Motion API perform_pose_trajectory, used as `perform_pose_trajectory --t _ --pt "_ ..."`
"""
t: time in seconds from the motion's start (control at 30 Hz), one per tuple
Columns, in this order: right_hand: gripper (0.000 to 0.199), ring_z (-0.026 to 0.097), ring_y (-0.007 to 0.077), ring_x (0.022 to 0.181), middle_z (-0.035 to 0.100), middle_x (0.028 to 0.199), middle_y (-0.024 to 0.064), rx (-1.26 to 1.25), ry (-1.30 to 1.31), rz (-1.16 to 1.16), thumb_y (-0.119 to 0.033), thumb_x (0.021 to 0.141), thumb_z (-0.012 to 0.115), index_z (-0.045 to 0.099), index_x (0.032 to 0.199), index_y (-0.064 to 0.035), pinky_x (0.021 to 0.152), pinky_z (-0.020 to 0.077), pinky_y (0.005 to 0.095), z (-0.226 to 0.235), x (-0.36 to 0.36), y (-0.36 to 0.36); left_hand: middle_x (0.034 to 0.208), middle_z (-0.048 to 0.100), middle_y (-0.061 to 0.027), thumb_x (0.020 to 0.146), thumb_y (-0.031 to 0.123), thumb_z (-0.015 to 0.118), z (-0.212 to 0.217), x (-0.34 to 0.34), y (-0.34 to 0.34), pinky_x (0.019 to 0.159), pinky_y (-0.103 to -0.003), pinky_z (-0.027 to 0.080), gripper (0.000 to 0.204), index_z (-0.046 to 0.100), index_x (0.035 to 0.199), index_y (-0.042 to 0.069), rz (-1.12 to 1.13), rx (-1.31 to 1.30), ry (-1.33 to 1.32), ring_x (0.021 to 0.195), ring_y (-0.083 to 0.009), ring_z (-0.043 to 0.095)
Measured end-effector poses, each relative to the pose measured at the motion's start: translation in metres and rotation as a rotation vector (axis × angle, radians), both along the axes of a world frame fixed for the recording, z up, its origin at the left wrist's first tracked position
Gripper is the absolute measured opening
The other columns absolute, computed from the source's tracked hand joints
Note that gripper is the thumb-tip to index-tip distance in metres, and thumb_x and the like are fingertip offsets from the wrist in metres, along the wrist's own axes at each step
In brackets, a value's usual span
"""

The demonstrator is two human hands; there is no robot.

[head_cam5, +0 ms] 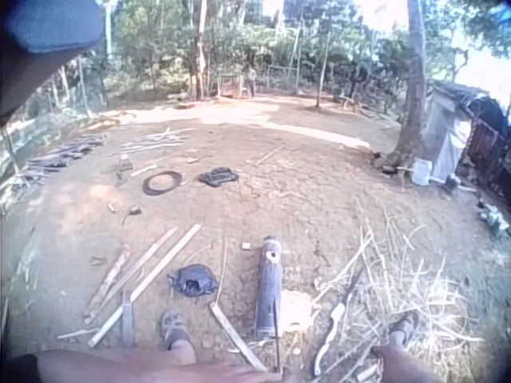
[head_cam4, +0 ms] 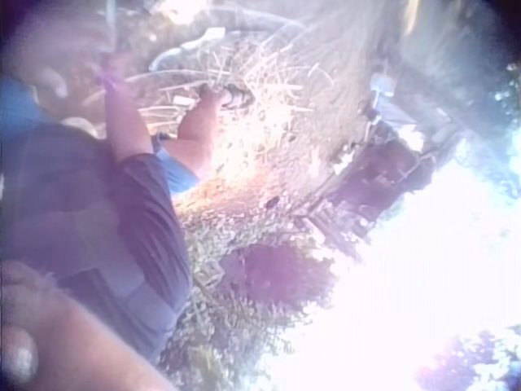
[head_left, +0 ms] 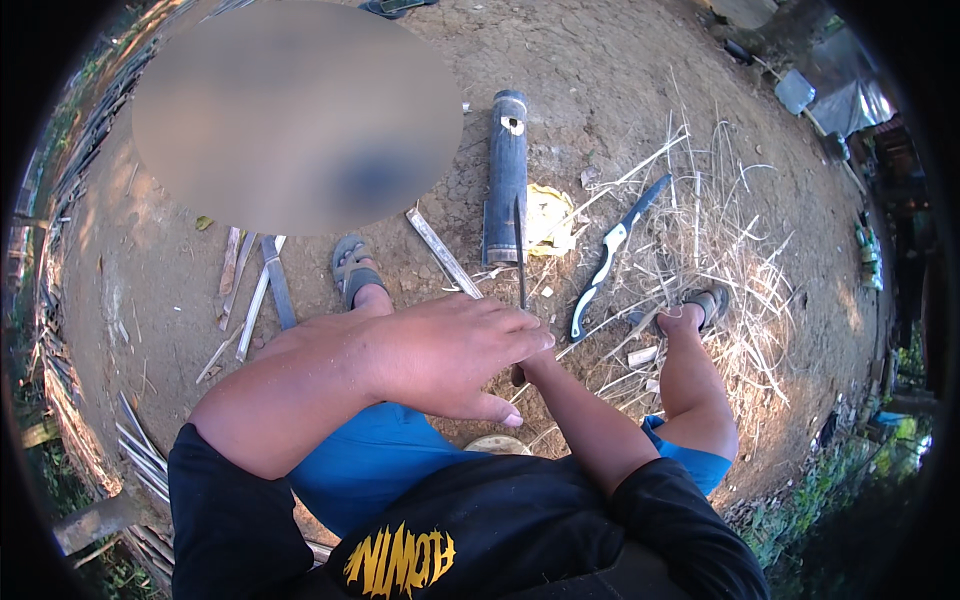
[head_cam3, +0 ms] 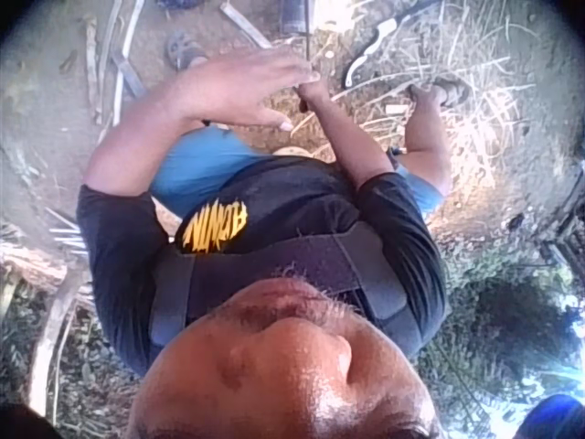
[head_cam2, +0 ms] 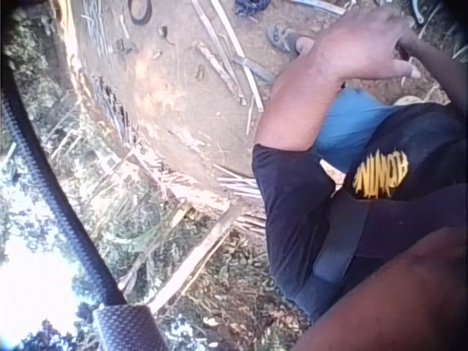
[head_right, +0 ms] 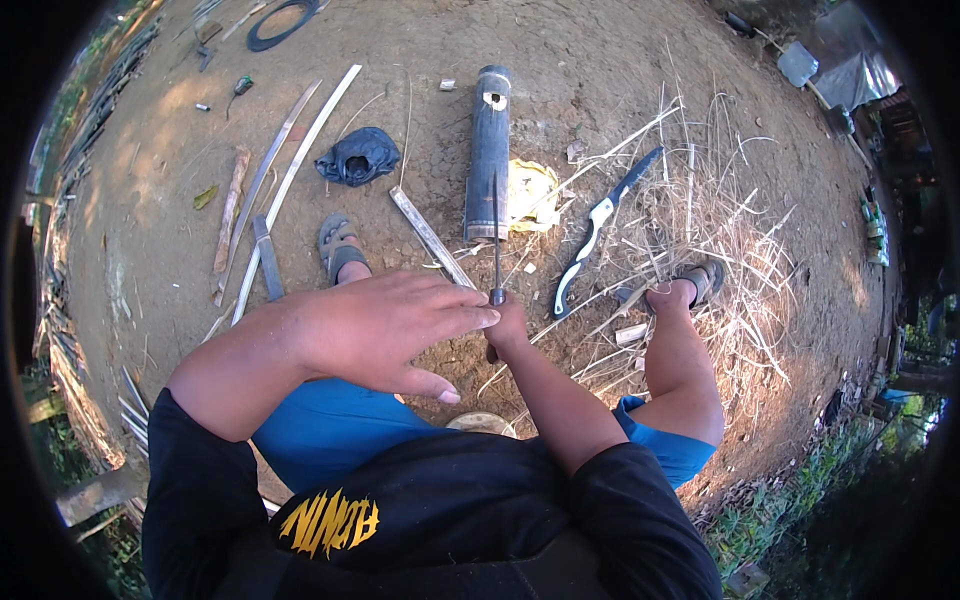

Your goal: The person carves a hole into a bamboo pole using a knife and a wooden mallet, striking the back of the knife repeatedly to cut through the material.

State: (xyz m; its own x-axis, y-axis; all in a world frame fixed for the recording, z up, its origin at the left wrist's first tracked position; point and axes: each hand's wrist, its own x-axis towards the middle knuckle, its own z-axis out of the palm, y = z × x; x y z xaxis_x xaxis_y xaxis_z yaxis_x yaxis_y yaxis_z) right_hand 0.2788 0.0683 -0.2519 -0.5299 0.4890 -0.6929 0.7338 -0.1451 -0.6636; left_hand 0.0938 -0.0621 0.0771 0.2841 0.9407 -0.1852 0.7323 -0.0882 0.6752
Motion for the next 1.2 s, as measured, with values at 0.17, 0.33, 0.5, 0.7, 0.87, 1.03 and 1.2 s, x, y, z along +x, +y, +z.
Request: perform_pose_trajectory --t 0.17,0.33,0.5,0.7,0.87,1.03,1.2 --pt "0.039 0.067 0.025 0.082 0.07 0.091 0.016 0.028 0.0 0.018 -0.028 0.082 0.075 0.062 0.106 0.0001 0.075 0.053 0.0382 0.001 0.001 0.0 0.146 0.046 -0.0228 0.085 0.044 0.073 0.001 0.0 -0.001 0.113 -0.047 0.037 0.08 0.044 0.146 0.001 0.012 -0.002 -0.013 0.134 -0.0389 0.046" --pt "0.032 0.067 0.0263 0.083 0.07 0.092 0.0162 0.02 0.061 -0.048 -0.026 0.085 0.07 0.064 0.104 -0.001 0.075 0.0528 0.0386 0.0 0.001 -0.003 0.146 0.047 -0.0229 0.086 0.045 0.072 -0.001 -0.002 -0.001 0.113 -0.047 0.037 0.079 0.044 0.145 0.001 0.016 0.002 -0.031 0.134 -0.0387 0.046" --pt "0.027 0.067 0.0265 0.083 0.07 0.092 0.0162 0.004 0.05 -0.079 -0.023 0.087 0.068 0.066 0.104 -0.0017 0.076 0.0525 0.0387 0.0 0.004 -0.003 0.146 0.047 -0.0229 0.086 0.045 0.072 -0.003 -0.001 0.0 0.114 -0.046 0.036 0.079 0.044 0.145 0.001 0.016 -0.018 -0.022 0.135 -0.0386 0.045" --pt "0.027 0.068 0.0267 0.084 0.071 0.092 0.0168 0.015 0.05 -0.094 -0.022 0.088 0.067 0.066 0.105 -0.0019 0.076 0.0523 0.0392 0.005 0.003 -0.005 0.146 0.047 -0.0226 0.086 0.045 0.072 -0.005 -0.001 0.0 0.114 -0.046 0.036 0.079 0.044 0.146 0.002 0.014 -0.007 0.003 0.135 -0.0384 0.045" --pt "0.026 0.068 0.0276 0.085 0.071 0.093 0.0168 0.012 0.03 -0.114 -0.022 0.088 0.067 0.065 0.105 -0.0019 0.077 0.0522 0.0391 -0.001 0.003 -0.005 0.146 0.047 -0.0222 0.085 0.046 0.072 -0.006 0.0 0.0 0.114 -0.046 0.036 0.079 0.045 0.146 0.002 0.014 0.007 0.003 0.135 -0.0385 0.046" --pt "0.028 0.068 0.0294 0.085 0.07 0.092 0.0177 0.0 0.074 -0.117 -0.022 0.088 0.067 0.064 0.107 -0.0015 0.078 0.0523 0.0404 0.006 0.003 -0.007 0.147 0.046 -0.0221 0.086 0.047 0.071 -0.001 -0.001 0.001 0.114 -0.047 0.036 0.079 0.046 0.144 0.001 0.01 -0.031 0.017 0.135 -0.0384 0.046" --pt "0.035 0.068 0.0307 0.084 0.069 0.092 0.021 0.298 0.049 -0.035 -0.025 0.087 0.068 0.063 0.108 0.0013 0.08 0.0527 0.0426 0.112 -0.051 0.025 0.146 0.048 -0.0231 0.087 0.048 0.069 0.007 0.0 0.002 0.114 -0.047 0.035 0.07 0.055 0.134 -0.002 -0.048 -0.096 0.024 0.135 -0.038 0.046"
